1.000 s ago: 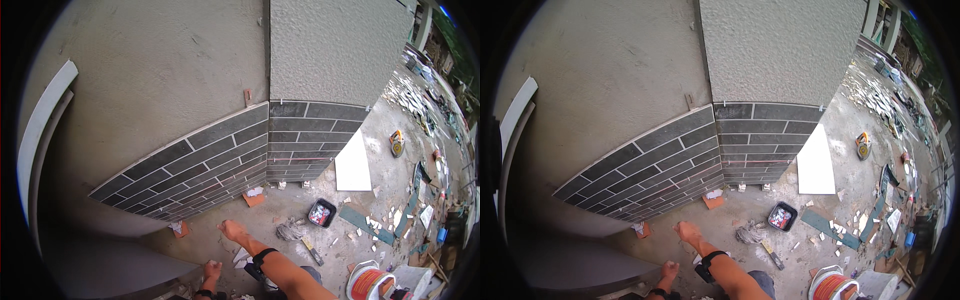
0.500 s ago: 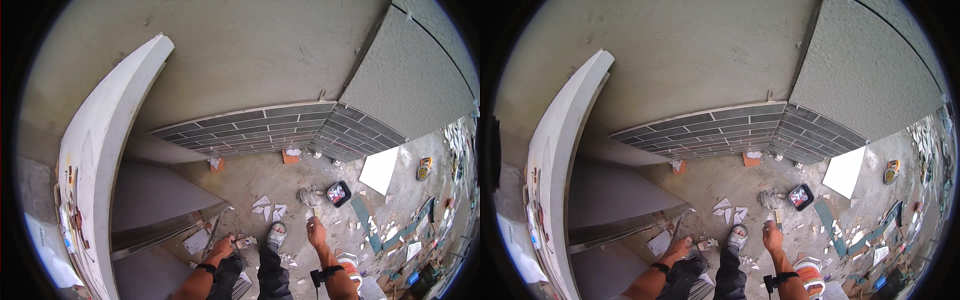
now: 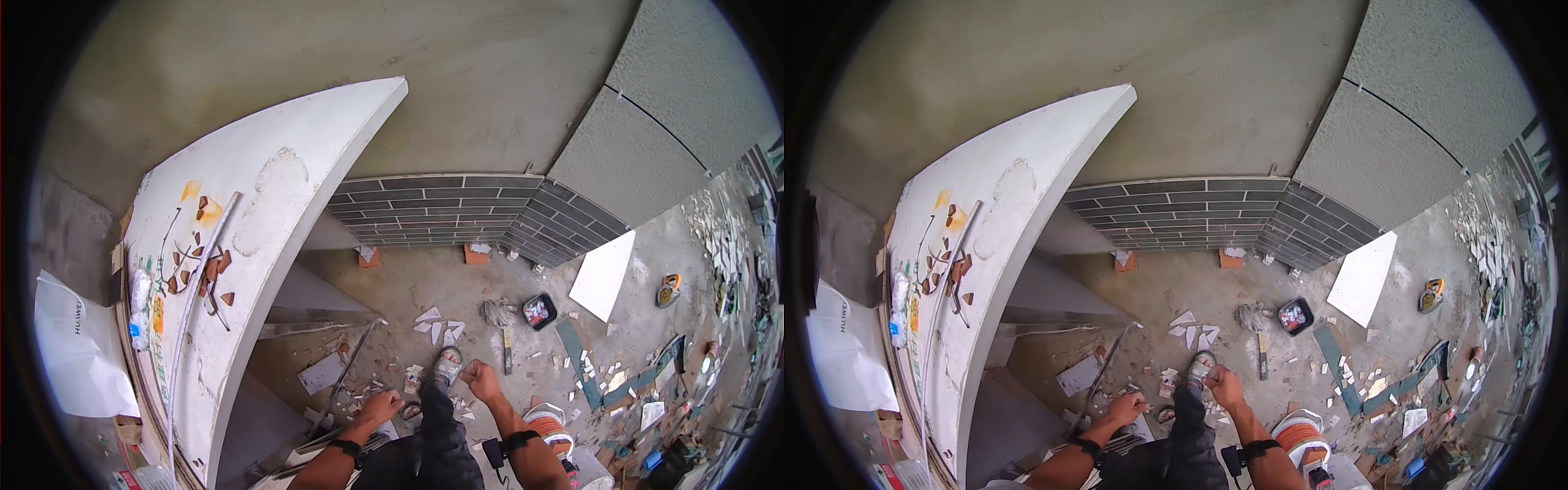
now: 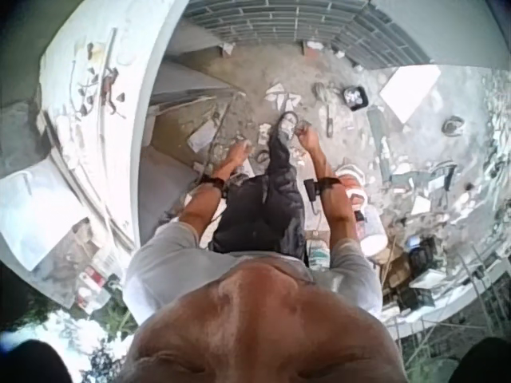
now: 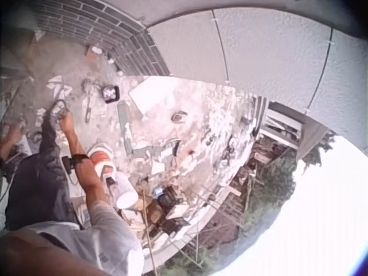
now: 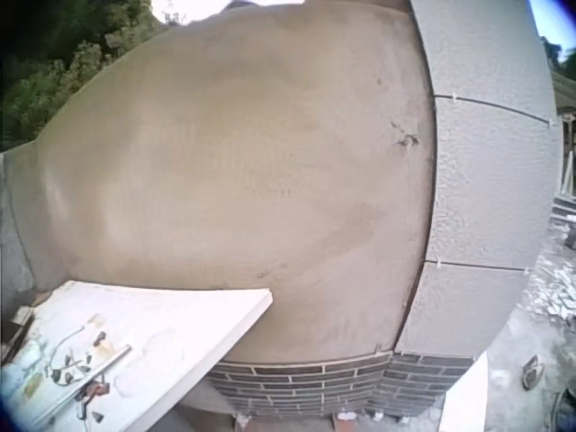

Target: Applying tiles to a wall and measuring the area with a tape measure.

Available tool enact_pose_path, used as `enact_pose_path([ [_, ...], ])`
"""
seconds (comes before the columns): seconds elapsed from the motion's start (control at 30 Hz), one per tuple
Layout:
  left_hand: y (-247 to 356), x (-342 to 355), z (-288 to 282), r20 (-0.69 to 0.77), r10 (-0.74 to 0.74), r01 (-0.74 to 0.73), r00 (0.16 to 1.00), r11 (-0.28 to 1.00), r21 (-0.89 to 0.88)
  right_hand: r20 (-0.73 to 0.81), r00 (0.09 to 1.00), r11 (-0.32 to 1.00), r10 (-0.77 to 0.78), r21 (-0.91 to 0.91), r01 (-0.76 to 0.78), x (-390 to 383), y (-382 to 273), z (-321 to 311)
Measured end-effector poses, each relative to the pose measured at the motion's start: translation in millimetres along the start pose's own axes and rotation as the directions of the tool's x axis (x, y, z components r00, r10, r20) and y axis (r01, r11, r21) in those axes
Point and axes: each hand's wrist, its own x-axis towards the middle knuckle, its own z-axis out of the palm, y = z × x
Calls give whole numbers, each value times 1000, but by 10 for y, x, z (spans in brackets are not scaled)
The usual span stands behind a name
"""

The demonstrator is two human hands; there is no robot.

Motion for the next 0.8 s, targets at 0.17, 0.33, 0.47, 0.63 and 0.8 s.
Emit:
enact_pose_path([
  [0.17, 797, -1181, -821, -493, 395, -409, 775, 909, 85, 57, 979, 981, 195, 4, -196, -297, -83, 237],
  [0.33, 958, -2528, -1794, -781, 577, -353, 238, 801, 484, 10, 999, 993, -46, -109, 47, -1126, -184, 613],
  [0.47, 714, -3105, -2152, -805, 590, -68, 70, 807, 586, 167, 986, 990, 2, -138, 22, -1632, -71, 868],
  [0.63, 421, -3041, -2330, -817, 548, 90, 179, 818, 568, 139, 988, 998, 60, 17, -63, -1917, 122, 1081],
  [0.8, 493, -2931, -2318, -803, 550, 118, 232, 803, 584, 32, 993, 980, 116, -167, -109, -2201, 433, 1101],
])
